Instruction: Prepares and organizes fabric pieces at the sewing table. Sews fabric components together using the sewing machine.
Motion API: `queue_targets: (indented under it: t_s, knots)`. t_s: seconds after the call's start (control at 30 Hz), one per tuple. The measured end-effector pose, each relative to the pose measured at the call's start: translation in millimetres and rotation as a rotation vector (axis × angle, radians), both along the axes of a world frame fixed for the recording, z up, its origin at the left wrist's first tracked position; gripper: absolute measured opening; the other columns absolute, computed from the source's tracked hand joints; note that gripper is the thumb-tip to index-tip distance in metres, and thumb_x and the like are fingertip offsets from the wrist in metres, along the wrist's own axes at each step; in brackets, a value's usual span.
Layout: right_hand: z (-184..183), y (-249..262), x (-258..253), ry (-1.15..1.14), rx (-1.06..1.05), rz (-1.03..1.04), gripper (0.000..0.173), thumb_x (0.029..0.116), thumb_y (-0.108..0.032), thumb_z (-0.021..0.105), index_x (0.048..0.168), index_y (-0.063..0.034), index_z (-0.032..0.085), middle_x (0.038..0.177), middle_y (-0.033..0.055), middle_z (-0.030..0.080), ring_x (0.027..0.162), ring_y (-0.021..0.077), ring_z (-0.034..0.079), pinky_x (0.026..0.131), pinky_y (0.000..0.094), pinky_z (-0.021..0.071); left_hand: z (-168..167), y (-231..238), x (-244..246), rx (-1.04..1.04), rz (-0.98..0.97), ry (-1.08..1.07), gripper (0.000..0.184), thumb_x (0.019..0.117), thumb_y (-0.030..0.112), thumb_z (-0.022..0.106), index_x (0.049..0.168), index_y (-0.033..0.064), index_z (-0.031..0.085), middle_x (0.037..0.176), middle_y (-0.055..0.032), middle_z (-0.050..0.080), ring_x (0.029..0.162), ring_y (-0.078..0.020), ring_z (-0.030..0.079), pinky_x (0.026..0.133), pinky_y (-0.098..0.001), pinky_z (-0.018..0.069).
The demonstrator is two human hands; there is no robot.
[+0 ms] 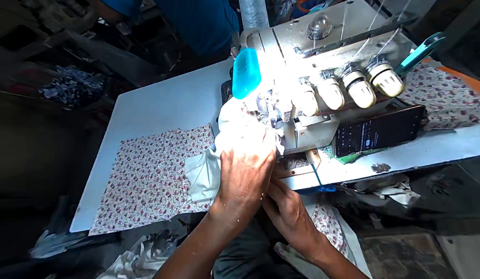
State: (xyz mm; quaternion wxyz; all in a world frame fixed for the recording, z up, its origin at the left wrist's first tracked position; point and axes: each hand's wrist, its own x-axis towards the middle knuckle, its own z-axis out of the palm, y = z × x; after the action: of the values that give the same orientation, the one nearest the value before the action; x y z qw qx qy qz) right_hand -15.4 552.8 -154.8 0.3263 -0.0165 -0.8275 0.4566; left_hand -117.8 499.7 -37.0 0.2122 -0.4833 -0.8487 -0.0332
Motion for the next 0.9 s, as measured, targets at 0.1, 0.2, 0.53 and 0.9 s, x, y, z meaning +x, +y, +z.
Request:
queue_targets:
  t_s: [0.1, 0.2, 0.53, 0.9]
  knots:
    - [-3, 2, 6, -0.031, -0.011, -0.002, 0.018, 0.0977, -0.01, 0.061, 0.11, -0.0061, 0.074, 0.105, 0.0093, 0.073, 0.095, 0.0122, 0.07, 0.085, 0.0199, 0.0555, 0, 3, -3, 0.02, -0.025, -0.001, 0.012, 0.0941, 0.012, 0.065, 0.092, 0.0036, 0.072, 0.084, -0.0136, 0.064, 0.069, -0.0312, 0.064, 0.049, -0.0412, 0.0408]
    - [-6, 10, 13, -0.062, -0.05, 0.007, 0.02, 0.0994, -0.009, 0.059, 0.111, -0.0048, 0.074, 0.106, 0.0096, 0.073, 0.095, 0.0128, 0.07, 0.085, 0.0223, 0.056, 13, -5, -15, 0.005, -0.078, -0.105, 0.014, 0.0946, 0.016, 0.066, 0.094, 0.005, 0.073, 0.082, -0.0138, 0.064, 0.071, -0.0335, 0.065, 0.052, -0.0465, 0.0459]
    - [23, 33, 12, 0.083, -0.216, -0.151, 0.018, 0.0978, -0.004, 0.061, 0.108, 0.0, 0.076, 0.106, 0.0081, 0.072, 0.087, 0.0051, 0.07, 0.081, 0.0186, 0.0597, 65, -28, -97, -0.183, -0.195, -0.554, 0.02, 0.0905, 0.025, 0.068, 0.074, 0.0149, 0.063, 0.061, 0.0083, 0.048, 0.054, -0.001, 0.042, 0.052, -0.0233, 0.034]
    - [47, -21, -39, 0.084, -0.271, 0.161, 0.031, 0.0979, -0.006, 0.063, 0.126, 0.007, 0.064, 0.122, 0.0198, 0.066, 0.083, 0.0145, 0.072, 0.075, 0.0279, 0.0623, 86, -6, -61, -0.137, -0.196, -0.395, 0.028, 0.0919, 0.037, 0.066, 0.072, 0.0186, 0.06, 0.058, 0.0073, 0.042, 0.053, -0.0086, 0.042, 0.052, -0.033, 0.0325]
